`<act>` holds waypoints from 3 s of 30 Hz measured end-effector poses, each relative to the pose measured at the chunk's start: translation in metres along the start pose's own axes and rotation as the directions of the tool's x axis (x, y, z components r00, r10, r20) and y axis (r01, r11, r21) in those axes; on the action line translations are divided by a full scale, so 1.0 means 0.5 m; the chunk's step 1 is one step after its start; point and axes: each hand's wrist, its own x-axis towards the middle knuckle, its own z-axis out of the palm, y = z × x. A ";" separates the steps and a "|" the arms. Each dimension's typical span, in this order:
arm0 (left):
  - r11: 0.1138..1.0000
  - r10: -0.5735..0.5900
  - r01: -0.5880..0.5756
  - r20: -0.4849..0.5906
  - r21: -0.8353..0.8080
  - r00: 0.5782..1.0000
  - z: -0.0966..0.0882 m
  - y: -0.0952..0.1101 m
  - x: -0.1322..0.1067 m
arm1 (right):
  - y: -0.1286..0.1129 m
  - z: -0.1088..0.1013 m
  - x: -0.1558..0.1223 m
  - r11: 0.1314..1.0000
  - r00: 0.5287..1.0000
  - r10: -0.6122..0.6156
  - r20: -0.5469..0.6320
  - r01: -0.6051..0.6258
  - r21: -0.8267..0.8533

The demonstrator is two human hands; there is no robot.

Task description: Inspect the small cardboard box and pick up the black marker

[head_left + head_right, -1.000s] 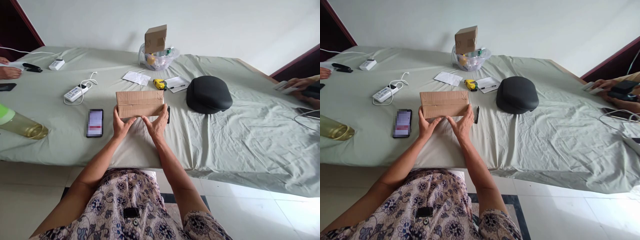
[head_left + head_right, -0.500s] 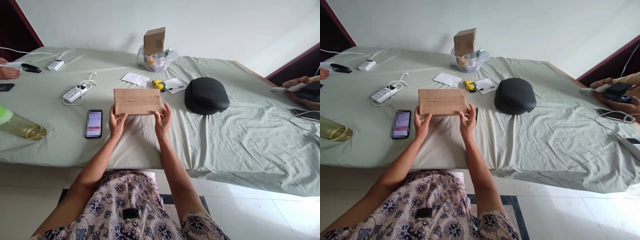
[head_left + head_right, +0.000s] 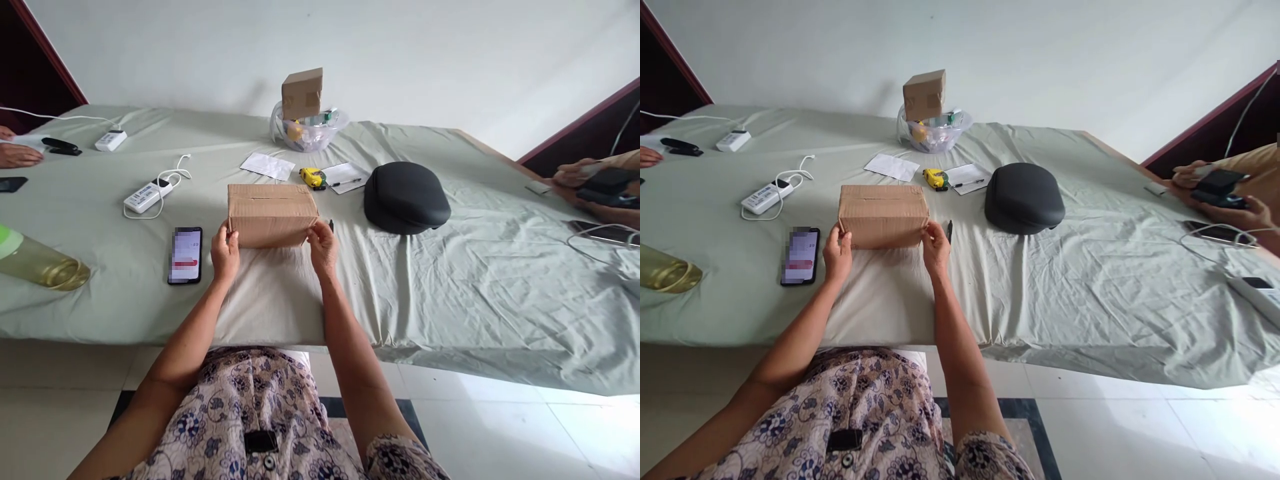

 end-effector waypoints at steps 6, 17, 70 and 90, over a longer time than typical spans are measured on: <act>0.898 -0.168 0.085 0.160 0.431 0.973 -0.005 0.017 -0.001 | 0.010 -0.001 -0.010 0.887 0.980 0.128 0.155 -0.043 -0.459; 0.913 -0.055 -0.010 0.148 0.407 0.987 0.019 0.009 -0.019 | 0.006 0.018 -0.029 0.868 0.997 0.016 0.080 0.026 -0.496; 0.985 0.157 -0.164 -0.114 -0.061 0.981 0.030 0.000 -0.017 | -0.037 0.009 -0.020 0.924 0.992 0.111 -0.056 -0.124 -0.361; 0.911 0.365 -0.371 -0.068 -0.181 0.929 -0.004 0.076 -0.034 | -0.102 -0.025 -0.011 0.783 0.903 -0.418 -0.098 0.303 -0.543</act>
